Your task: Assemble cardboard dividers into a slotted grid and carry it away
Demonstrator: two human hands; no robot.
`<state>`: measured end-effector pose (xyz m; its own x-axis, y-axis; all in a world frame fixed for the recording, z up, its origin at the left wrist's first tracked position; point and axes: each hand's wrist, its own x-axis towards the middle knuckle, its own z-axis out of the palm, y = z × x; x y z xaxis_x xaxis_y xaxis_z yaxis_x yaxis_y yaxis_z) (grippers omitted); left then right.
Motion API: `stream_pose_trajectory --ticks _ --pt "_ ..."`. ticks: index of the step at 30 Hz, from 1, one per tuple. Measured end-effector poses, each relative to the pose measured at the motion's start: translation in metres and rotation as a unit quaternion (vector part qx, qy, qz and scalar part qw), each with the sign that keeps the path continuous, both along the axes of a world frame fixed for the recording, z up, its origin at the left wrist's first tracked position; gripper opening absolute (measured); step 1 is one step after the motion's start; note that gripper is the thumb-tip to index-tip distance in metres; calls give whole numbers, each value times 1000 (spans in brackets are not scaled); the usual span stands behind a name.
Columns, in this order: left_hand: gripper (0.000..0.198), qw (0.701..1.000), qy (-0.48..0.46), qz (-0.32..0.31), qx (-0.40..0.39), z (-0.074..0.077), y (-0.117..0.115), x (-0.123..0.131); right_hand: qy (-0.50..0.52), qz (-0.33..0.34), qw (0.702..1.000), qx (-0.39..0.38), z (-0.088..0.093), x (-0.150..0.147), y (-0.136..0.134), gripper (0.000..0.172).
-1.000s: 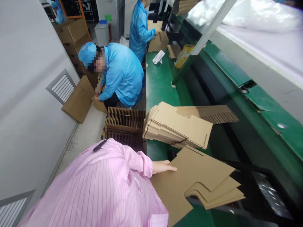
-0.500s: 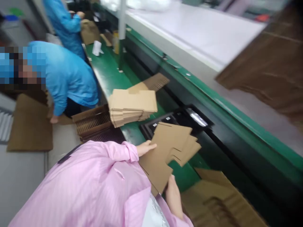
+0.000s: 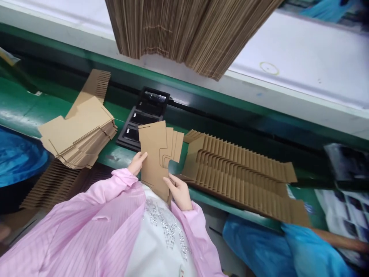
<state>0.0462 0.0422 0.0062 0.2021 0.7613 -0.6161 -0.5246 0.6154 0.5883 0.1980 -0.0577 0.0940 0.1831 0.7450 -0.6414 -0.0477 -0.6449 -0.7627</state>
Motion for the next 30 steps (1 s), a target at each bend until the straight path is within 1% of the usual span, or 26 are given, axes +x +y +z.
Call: stream_pose_trajectory --ticks 1,2,3,6,7,8,9,10,11,12,13,14,16,18,20,23,26,30 --pt "79 1000 -7 -4 3 0 1 0 0 -44 999 -17 3 -1 1 78" --pt "78 1000 -16 -4 4 1 1 -1 -3 -75 997 -34 6 0 1 77" --pt "71 1000 -22 4 -1 2 2 -2 -10 -91 995 -50 10 2 1 76" --pt "33 997 -36 49 -39 5 7 -7 -70 -123 988 -64 23 25 -3 75" --pt "25 996 -39 64 -52 6 9 -10 -111 -151 981 -47 28 37 -6 75" --pt "24 995 -41 75 -60 6 12 -13 -158 -185 970 -17 32 51 -9 75" --pt "26 993 -42 83 -67 6 13 -16 -212 -218 953 19 37 65 -12 73" --pt "27 993 -46 86 -71 6 15 -19 -287 -232 928 46 43 78 -14 64" --pt "27 992 -47 90 -74 6 17 -21 -373 -220 900 51 49 89 -14 51" --pt "27 992 -47 91 -76 6 17 -23 -445 -193 874 22 56 98 -13 41" --pt "26 992 -49 90 -74 6 18 -25 -491 -158 856 -29 64 104 -9 36" --pt "26 992 -51 91 -72 7 18 -26 -515 -125 845 -79 72 108 -4 35" --pt "26 992 -56 91 -70 10 18 -27 -526 -75 835 -146 86 110 7 37" --pt "25 992 -62 86 -68 13 18 -27 -535 -42 827 -167 97 109 17 38" --pt "24 992 -65 85 -68 16 18 -28 -546 -17 818 -182 104 108 25 39" --pt "24 991 -67 95 -70 18 18 -30 -557 29 805 -202 105 107 32 40" --pt "26 990 -68 102 -65 17 17 -33 -555 84 798 -218 98 105 41 40" --pt "26 990 -72 104 -59 17 15 -36 -559 107 789 -231 92 100 53 40"
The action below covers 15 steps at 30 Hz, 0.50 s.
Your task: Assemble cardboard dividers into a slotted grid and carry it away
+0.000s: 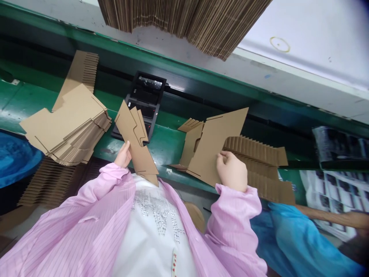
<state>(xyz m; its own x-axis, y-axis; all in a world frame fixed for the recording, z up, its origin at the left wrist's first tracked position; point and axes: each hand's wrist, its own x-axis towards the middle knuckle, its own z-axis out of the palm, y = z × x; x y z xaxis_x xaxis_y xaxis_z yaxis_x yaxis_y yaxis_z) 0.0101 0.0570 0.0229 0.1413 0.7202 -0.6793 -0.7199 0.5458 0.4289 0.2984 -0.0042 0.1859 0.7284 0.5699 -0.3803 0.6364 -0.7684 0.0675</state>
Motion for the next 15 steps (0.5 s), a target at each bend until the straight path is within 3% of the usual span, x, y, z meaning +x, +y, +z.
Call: stream_pose_trajectory --ticks 8,15 --pt "27 1000 3 12 -7 2 -3 -5 -7 8 1000 -14 4 -8 11 42" --pt "30 1000 1 9 -1 0 -3 -8 6 28 999 -36 -8 -10 20 43"
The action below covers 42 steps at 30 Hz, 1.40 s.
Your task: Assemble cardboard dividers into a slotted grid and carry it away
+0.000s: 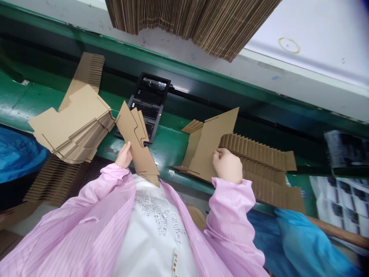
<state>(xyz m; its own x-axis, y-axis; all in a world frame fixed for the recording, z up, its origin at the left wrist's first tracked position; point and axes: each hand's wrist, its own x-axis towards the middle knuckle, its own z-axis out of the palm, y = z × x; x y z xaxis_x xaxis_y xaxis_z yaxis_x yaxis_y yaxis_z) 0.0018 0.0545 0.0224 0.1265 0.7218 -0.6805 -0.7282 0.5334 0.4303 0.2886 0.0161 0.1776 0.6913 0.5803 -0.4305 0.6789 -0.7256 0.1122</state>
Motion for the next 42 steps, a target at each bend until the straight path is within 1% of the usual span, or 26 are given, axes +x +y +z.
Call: stream_pose_trajectory --ticks 5,9,13,15,18,23,25,27,29,31,33,35,36,37,38,39,40,41,42 --pt "30 1000 5 6 1 -3 -1 -1 -5 1 1000 1 -14 -2 1 44" --pt "31 1000 1 8 4 -6 -2 -2 -10 -10 1000 6 -19 -4 1 44" --pt "30 1000 -2 6 11 -8 -2 -4 -5 8 1000 7 -25 -3 3 44" --pt "30 1000 -5 3 16 -7 -2 -5 1 13 1000 1 -32 -3 5 44" --pt "31 1000 -2 7 5 -3 -2 -4 9 24 1000 -11 -52 1 10 44" --pt "29 1000 2 16 -7 0 -4 -3 50 46 996 -58 -94 10 19 43" --pt "28 1000 1 19 -2 -1 -5 -3 63 50 994 -77 -105 11 23 43" --pt "28 1000 0 20 6 -2 -6 -4 68 54 991 -99 -113 9 25 42" --pt "28 1000 3 20 9 -1 -7 -4 72 62 987 -126 -116 6 27 38" --pt "28 1000 6 16 6 0 -8 -3 72 70 984 -145 -116 3 29 41" --pt "27 1000 8 15 3 1 -7 -1 74 77 982 -154 -112 1 32 44" --pt "29 1000 8 13 6 1 -7 1 78 86 981 -156 -104 -2 33 37" --pt "29 1000 8 10 9 1 -7 2 69 91 983 -143 -99 -4 33 36" --pt "29 1000 9 4 14 1 -6 3 58 101 987 -111 -93 -8 31 39" --pt "28 1000 12 -4 21 1 -6 4 52 119 990 -52 -88 -12 29 43" --pt "26 999 13 -15 29 1 -6 6 71 152 986 23 -84 -18 25 47" --pt "24 999 17 -25 37 1 -6 7 131 192 968 94 -80 -25 19 51" --pt "23 998 22 -35 41 1 -6 8 227 236 934 140 -78 -33 13 57" --pt "21 998 29 -39 42 0 -6 10 338 272 888 151 -77 -41 6 66"
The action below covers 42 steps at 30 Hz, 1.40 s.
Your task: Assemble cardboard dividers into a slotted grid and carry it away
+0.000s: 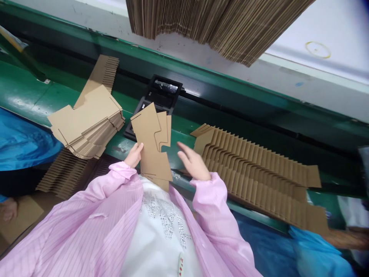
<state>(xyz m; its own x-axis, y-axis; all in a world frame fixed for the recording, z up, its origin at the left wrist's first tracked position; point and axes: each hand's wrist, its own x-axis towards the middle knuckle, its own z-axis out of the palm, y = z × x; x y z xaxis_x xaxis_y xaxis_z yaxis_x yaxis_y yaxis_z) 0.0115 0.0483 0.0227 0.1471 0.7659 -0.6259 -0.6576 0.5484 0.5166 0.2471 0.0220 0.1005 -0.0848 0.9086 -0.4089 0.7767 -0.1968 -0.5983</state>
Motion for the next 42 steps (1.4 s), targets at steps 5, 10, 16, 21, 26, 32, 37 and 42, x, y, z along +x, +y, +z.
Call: stream_pose_trajectory --ticks 5,10,16,21,26,32,37,42 --pt "19 999 37 9 -28 -5 0 6 225 6 965 -135 -8 -36 -32 65" --pt "19 999 31 7 -12 -6 1 10 338 -130 911 -194 -11 -39 -53 89" --pt "15 999 17 20 -26 -8 2 11 368 -125 896 -217 -22 -33 -76 103" --pt "20 998 -10 39 -40 -10 0 12 360 -231 881 -205 -12 -30 -82 77" --pt "19 997 -33 47 -46 -5 1 21 269 -405 864 -129 10 -23 -80 65" --pt "17 996 -41 55 -56 -4 6 21 153 -303 939 -50 1 -16 -88 66" --pt "19 997 -62 27 -45 -1 9 15 231 -118 952 -160 -9 -13 -91 78" --pt "22 996 -76 25 -44 -1 5 22 162 -129 967 -151 0 -5 -86 75"
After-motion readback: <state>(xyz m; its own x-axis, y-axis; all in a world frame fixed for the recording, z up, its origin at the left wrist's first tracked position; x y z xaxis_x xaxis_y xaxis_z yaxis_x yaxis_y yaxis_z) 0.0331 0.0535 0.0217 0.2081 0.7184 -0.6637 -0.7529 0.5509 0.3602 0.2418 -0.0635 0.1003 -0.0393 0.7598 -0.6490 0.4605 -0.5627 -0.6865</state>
